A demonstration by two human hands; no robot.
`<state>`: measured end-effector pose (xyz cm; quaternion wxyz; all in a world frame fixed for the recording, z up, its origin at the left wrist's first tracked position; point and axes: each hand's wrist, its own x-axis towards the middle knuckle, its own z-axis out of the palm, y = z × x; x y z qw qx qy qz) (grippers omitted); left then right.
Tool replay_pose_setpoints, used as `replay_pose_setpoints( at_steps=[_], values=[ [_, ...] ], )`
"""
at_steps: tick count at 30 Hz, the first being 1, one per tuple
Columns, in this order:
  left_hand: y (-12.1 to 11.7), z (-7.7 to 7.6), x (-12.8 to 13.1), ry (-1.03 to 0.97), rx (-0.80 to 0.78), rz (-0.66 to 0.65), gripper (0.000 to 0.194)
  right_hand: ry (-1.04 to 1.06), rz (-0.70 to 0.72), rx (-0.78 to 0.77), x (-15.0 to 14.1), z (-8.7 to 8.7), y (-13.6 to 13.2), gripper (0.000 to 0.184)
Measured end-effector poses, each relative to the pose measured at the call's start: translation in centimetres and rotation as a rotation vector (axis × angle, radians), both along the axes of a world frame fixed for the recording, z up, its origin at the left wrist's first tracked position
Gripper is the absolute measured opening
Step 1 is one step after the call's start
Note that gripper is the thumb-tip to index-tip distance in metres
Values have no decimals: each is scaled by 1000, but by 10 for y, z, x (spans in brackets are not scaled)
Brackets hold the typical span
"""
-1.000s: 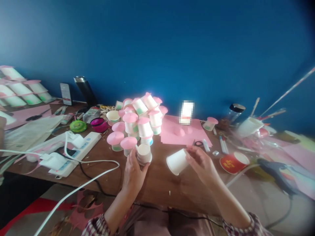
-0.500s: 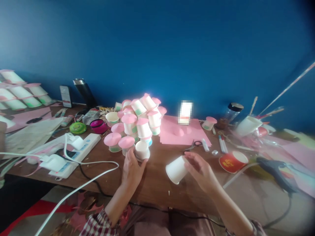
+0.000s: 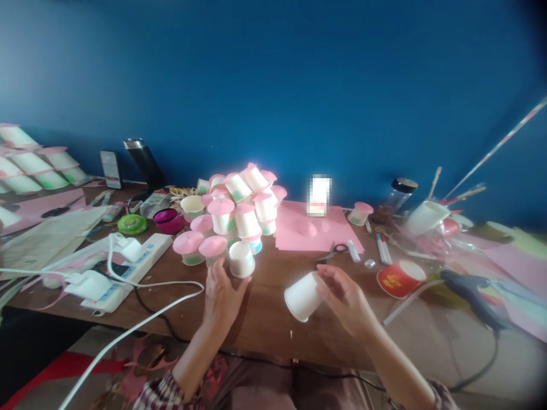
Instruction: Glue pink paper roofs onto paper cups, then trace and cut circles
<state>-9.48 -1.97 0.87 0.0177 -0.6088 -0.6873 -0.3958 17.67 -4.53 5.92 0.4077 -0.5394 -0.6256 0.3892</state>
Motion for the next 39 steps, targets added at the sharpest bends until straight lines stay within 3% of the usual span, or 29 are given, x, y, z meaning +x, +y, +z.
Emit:
replay_pose_setpoints(
  at_steps=[3,6,8,10,12,14,19,25,31,39],
  values=[
    [-15,8,9,-5,97,-32,51,-31,-33,32,0,-1,0,43],
    [-28,18,29,-21,109,-301,33,-70,-54,57,-1,-1,-1,43],
    [-29,24,46,-25,36,-544,38,-111,-71,90,-3,0,-1,42],
    [-24,28,63,-23,-28,-696,55,-162,-96,152,-5,2,-1,42],
    [-15,30,77,-41,-68,-776,66,-221,-116,223,-6,3,0,42],
    [-4,29,87,-86,-95,-820,63,-278,-123,272,-7,5,2,41],
    [14,19,96,-208,-117,-837,47,-375,-107,310,-1,7,1,45],
    [16,-1,97,-316,-163,-650,52,-535,-144,286,33,-4,-9,34],
    [15,-7,95,-253,-140,-593,60,-707,-199,157,77,-2,-27,28],
    [16,-8,96,-145,-128,-592,56,-702,-487,173,136,4,-61,21]
  ],
)
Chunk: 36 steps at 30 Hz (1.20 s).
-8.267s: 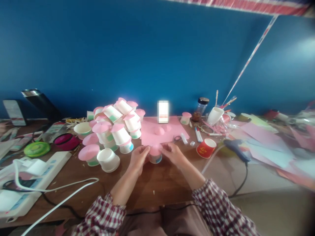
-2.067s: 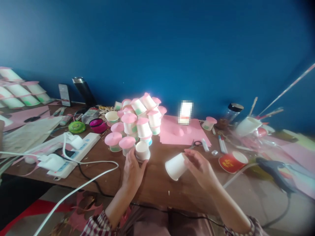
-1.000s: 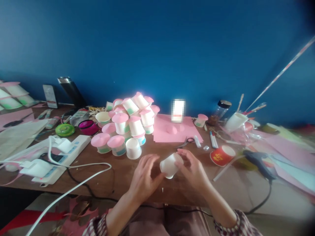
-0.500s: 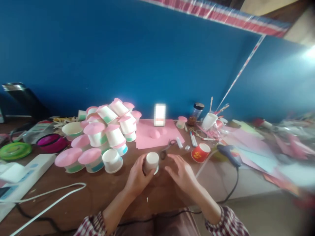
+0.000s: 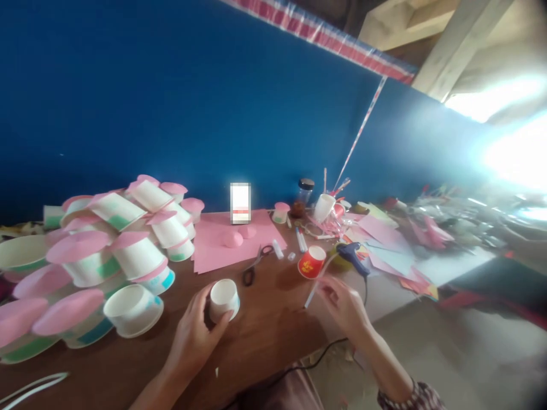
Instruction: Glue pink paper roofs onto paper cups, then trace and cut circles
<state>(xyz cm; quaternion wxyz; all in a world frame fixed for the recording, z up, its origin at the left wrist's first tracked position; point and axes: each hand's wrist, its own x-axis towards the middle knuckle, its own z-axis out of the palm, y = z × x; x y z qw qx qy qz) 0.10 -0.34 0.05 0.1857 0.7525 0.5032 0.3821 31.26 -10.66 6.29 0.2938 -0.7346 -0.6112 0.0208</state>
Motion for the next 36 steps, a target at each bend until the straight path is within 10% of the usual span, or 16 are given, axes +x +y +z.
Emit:
replay_pose_setpoints(
  at_steps=[8,16,25,36],
  values=[
    [1,-6,0,17,20,26,57,-499,-527,-64,80,2,9,33],
    [3,-11,0,23,79,30,57,-143,-617,-183,110,-16,12,33],
    [1,-5,2,20,50,24,55,608,-359,440,95,6,-10,37],
    [-3,-4,2,-14,84,-80,52,1385,243,148,-30,7,-5,35]
  ],
)
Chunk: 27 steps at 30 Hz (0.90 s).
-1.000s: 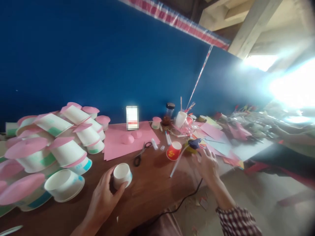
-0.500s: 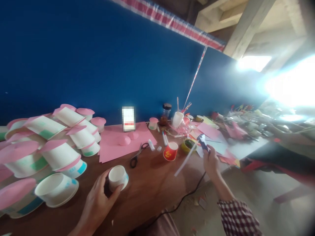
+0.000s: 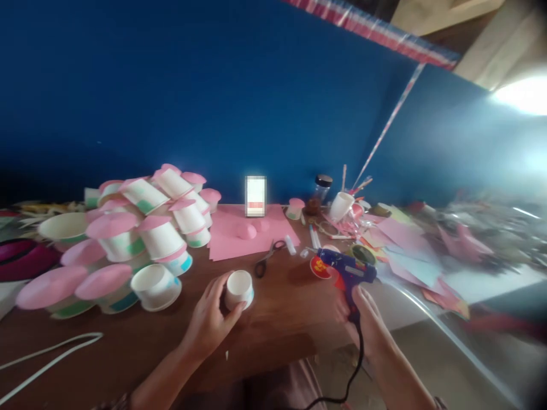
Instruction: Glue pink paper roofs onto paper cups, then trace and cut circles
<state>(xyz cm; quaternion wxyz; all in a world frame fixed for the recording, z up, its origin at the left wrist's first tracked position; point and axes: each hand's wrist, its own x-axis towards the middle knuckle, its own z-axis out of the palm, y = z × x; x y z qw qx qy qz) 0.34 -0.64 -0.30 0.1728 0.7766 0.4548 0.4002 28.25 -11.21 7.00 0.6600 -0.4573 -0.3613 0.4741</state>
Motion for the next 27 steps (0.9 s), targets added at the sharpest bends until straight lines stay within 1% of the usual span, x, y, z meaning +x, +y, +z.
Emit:
replay_pose_setpoints(
  at_steps=[2,4,6,8,11,15,27],
  values=[
    [-1,1,0,-22,-20,-19,55,43,119,-17,-17,-8,5,32],
    [-3,2,0,-56,-53,-29,58,38,213,-39,-32,-13,8,34],
    [-4,4,0,-73,-87,-34,54,-8,291,-57,-44,-17,11,38],
    [-5,6,0,-85,-95,-36,52,-80,332,-72,-53,-18,12,41],
    [-6,7,0,-108,-87,-46,52,-204,360,-92,-59,-18,13,41],
    [-5,5,0,-122,-88,-37,53,-345,429,-80,-58,-19,15,42],
    [-4,5,0,-98,-118,-40,50,-597,405,-127,-47,-33,11,41]
  ],
)
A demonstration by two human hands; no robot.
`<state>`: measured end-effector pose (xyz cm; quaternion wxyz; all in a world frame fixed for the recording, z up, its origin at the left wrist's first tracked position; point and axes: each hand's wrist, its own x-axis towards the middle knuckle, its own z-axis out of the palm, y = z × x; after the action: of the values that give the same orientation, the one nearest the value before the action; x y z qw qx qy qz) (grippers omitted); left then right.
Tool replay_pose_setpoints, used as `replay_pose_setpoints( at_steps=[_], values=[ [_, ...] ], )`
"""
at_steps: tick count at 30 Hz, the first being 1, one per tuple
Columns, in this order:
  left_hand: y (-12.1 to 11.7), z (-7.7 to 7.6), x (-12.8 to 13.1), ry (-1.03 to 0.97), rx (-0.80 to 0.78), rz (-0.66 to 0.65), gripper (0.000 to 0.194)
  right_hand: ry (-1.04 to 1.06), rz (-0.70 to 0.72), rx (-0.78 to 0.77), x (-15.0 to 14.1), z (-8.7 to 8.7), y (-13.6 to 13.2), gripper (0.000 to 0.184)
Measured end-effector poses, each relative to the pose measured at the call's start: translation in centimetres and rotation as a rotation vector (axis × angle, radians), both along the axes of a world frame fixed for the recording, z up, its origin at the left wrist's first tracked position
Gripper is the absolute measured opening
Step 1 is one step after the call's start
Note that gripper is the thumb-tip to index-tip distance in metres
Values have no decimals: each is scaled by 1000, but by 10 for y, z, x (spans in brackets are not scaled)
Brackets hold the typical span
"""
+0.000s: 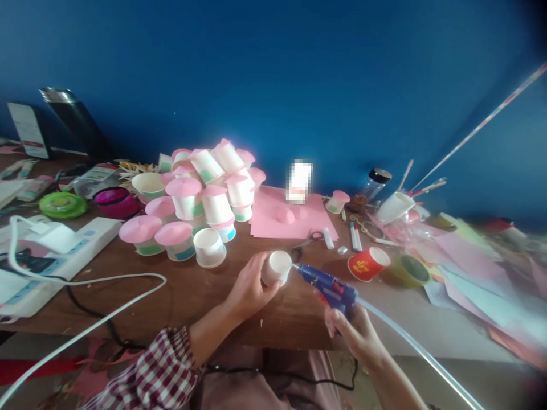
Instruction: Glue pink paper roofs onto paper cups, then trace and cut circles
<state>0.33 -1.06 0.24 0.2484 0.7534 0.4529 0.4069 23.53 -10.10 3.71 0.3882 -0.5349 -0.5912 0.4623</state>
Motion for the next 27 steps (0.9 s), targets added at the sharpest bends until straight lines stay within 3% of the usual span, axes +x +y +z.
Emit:
replay_pose_setpoints(
  at_steps=[8,23,27],
  values=[
    [-1,2,0,18,20,5,51,-204,-66,-25,2,4,-5,42],
    [-1,2,0,5,21,13,50,-215,-25,-57,4,8,-9,42],
    [-1,1,1,-16,4,14,50,-181,-108,-53,3,6,-9,45]
  ],
)
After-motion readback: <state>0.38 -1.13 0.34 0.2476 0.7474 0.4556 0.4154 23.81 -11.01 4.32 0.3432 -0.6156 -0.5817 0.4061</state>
